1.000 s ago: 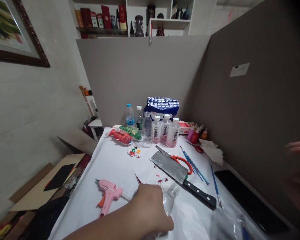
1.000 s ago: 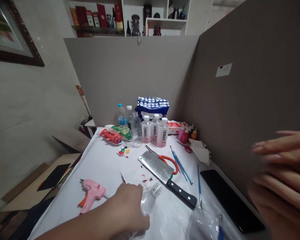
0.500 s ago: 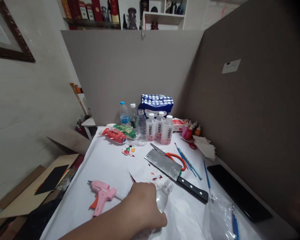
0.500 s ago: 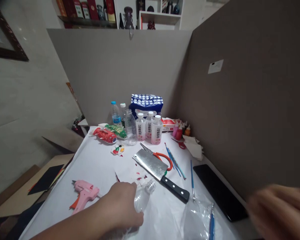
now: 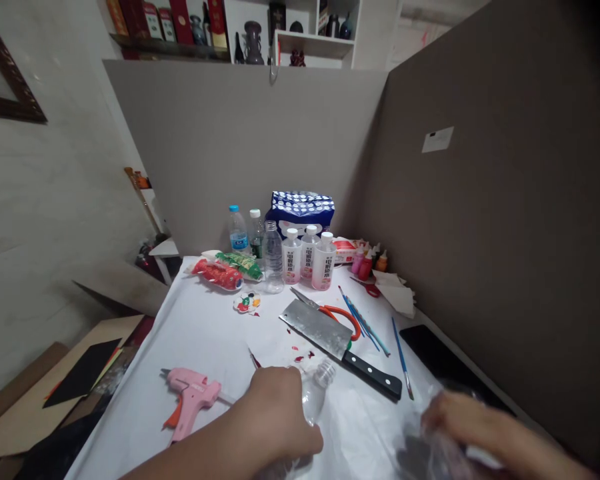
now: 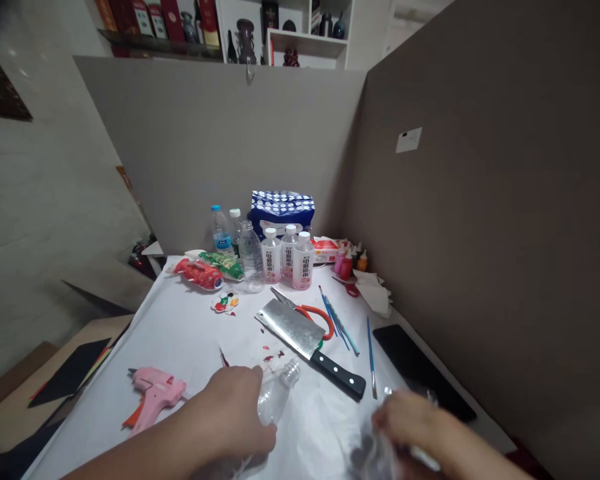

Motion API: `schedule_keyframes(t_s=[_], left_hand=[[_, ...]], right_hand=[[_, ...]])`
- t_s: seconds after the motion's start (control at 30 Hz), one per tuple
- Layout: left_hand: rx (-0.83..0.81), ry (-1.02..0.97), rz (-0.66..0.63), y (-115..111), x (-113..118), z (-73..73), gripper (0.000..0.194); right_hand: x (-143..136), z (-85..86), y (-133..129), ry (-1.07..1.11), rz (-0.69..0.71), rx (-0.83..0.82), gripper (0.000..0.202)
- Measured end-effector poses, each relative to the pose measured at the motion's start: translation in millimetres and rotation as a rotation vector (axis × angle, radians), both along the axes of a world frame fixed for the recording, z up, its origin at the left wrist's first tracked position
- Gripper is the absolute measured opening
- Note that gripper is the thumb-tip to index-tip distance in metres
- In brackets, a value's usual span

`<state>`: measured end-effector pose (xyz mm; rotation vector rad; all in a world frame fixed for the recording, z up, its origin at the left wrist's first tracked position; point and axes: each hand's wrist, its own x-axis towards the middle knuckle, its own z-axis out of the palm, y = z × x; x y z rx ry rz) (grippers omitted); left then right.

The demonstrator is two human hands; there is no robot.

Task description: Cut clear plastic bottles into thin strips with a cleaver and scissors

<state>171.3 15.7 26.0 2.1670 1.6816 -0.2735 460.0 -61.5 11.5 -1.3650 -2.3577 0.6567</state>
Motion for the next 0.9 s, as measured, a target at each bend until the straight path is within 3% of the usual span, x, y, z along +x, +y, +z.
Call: schedule_keyframes(t_s=[0.13,0.23,0.3,0.4,0.5,0.6,0.77,0.9], left_hand=[[0.016,-0.009,-0.004,2.1,-1.7,-0.9,0.057],[-0.025,-0.02,0.0,4.3,-3.4,1.4,0.055],[-0.046,-0.021,-0.004,5.4,-4.2,3.1,0.054],[-0.046,-0.026,-0.005,6.2,-5.5,1.8,0.055],[-0.034,-0.036,-0.013,6.9,-7.0,-2.5,0.055],[-0.033,-0.037,-0.018,7.5,-7.3,-4.6,0.055],[-0.049,-0.024,-0.017,6.4,-5.2,-1.1,0.056],[-0.019,-0.037,-0.02,3.7,-4.4,1.5,0.055]], right_hand=[[12.0,42.6,65.3,-0.036,-0.388,0.422,0.02],[6.4,55.7,122.4,-0.111,-0.419,0.46,0.024],[-7.6,49.6,138.4,-0.168,-0.434,0.442,0.025],[-36.0,23.7,124.6,-0.225,-0.361,0.307,0.022],[-57.3,-5.1,97.8,-0.246,-0.229,0.129,0.034],[-63.7,-19.6,86.5,-0.232,-0.18,0.063,0.038],[-57.0,-10.5,77.5,-0.185,-0.27,0.091,0.044],[-55.6,7.4,47.5,-0.017,-0.274,0.04,0.039]])
